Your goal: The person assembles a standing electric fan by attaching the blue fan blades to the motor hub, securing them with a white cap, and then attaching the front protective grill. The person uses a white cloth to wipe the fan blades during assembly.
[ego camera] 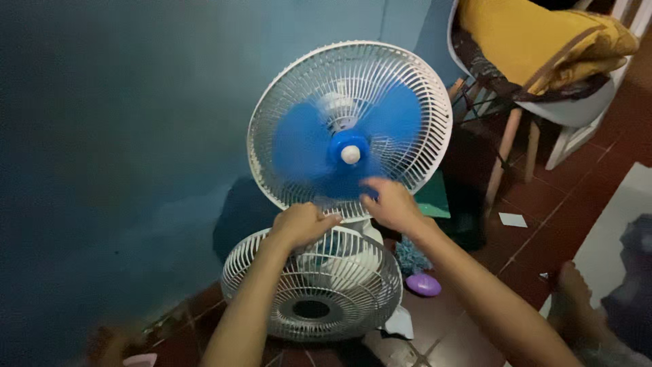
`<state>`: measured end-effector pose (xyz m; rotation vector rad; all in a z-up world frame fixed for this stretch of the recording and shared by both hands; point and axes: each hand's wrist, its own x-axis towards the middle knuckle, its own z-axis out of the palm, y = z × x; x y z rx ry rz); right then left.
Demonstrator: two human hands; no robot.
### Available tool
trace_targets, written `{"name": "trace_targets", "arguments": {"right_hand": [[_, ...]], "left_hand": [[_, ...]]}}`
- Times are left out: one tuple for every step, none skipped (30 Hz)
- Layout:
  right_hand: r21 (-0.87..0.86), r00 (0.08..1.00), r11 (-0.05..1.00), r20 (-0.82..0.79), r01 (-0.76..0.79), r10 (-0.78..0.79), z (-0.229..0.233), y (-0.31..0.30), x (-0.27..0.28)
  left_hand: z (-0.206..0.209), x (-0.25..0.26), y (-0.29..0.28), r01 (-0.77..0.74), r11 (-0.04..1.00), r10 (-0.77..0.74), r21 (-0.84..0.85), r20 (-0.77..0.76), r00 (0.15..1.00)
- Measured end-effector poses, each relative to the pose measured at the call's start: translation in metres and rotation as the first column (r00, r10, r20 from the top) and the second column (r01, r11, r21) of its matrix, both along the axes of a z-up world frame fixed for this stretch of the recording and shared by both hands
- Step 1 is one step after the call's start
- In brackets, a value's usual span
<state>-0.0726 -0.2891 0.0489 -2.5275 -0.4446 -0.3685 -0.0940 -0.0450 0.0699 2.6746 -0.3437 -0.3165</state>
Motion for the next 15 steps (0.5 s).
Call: {"name": "trace_targets", "arguments": {"right_hand": [[0.026, 0.988, 0.999, 0.149, -0.038, 0.034, 0.008, 0.0, 0.004], [0.047, 0.956, 0.996, 0.288, -0.08, 0.064, 0.013, 0.0, 0.006], [0.029, 0.946, 0.998, 0.323, -0.053, 0.04, 0.016, 0.0, 0.008], [0.014, 0.932, 1.0, 0.363, -0.022, 0.016, 0.02, 0.0, 0.011], [0.0, 0.916, 1.0, 0.402, 0.009, -0.008, 0.021, -0.001, 0.011], [-0.023, 0.918, 1.0, 0.396, 0.017, -0.006, 0.022, -0.001, 0.011], [-0.046, 0.92, 0.999, 0.391, 0.025, -0.005, 0.023, -0.001, 0.012], [-0.069, 0.922, 0.997, 0.388, 0.03, -0.001, 0.024, 0.0, 0.013], [-0.099, 0.954, 0.993, 0.299, 0.069, -0.037, 0.025, 0.002, 0.015], [-0.131, 0.975, 0.986, 0.208, 0.106, -0.078, 0.025, 0.005, 0.018], [-0.165, 0.986, 0.976, 0.117, 0.14, -0.122, 0.026, 0.008, 0.02], [-0.192, 0.984, 0.973, 0.152, 0.127, -0.098, 0.025, 0.008, 0.018], [-0.22, 0.98, 0.969, 0.185, 0.114, -0.073, 0.025, 0.009, 0.017], [-0.246, 0.975, 0.964, 0.219, 0.101, -0.046, 0.025, 0.011, 0.017], [-0.228, 0.968, 0.968, 0.246, 0.101, -0.043, 0.027, 0.013, 0.019]], "left_hand": [[-0.001, 0.002, 0.0, 0.013, 1.0, -0.013, 0.0, 0.024, 1.0], [-0.005, 0.004, 0.0, 0.025, 1.0, -0.025, 0.001, 0.041, 0.999], [-0.009, 0.005, -0.001, 0.036, 0.999, -0.036, 0.002, 0.058, 0.998], [-0.012, 0.006, -0.003, 0.014, 1.0, -0.015, 0.016, 0.059, 0.998], [-0.014, 0.007, -0.006, -0.009, 1.0, 0.007, 0.029, 0.06, 0.998], [-0.013, 0.008, -0.009, -0.031, 0.999, 0.028, 0.043, 0.064, 0.998], [-0.013, 0.008, -0.011, -0.014, 0.999, 0.011, 0.045, 0.065, 0.998], [-0.012, 0.006, -0.012, -0.002, 0.999, -0.002, 0.046, 0.069, 0.998], [-0.01, 0.004, -0.013, 0.011, 0.999, -0.015, 0.048, 0.073, 0.997], [-0.008, 0.003, -0.013, -0.001, 0.999, -0.003, 0.039, 0.081, 0.997], [-0.006, 0.003, -0.014, -0.012, 1.0, 0.009, 0.029, 0.09, 0.996], [-0.005, 0.001, -0.015, -0.022, 1.0, 0.02, 0.018, 0.094, 0.995], [-0.005, -0.001, -0.016, -0.023, 0.999, 0.021, 0.025, 0.089, 0.996], [-0.003, -0.001, -0.015, -0.025, 0.999, 0.022, 0.034, 0.086, 0.996], [-0.002, -0.002, -0.013, -0.028, 0.999, 0.024, 0.042, 0.083, 0.996]]}}
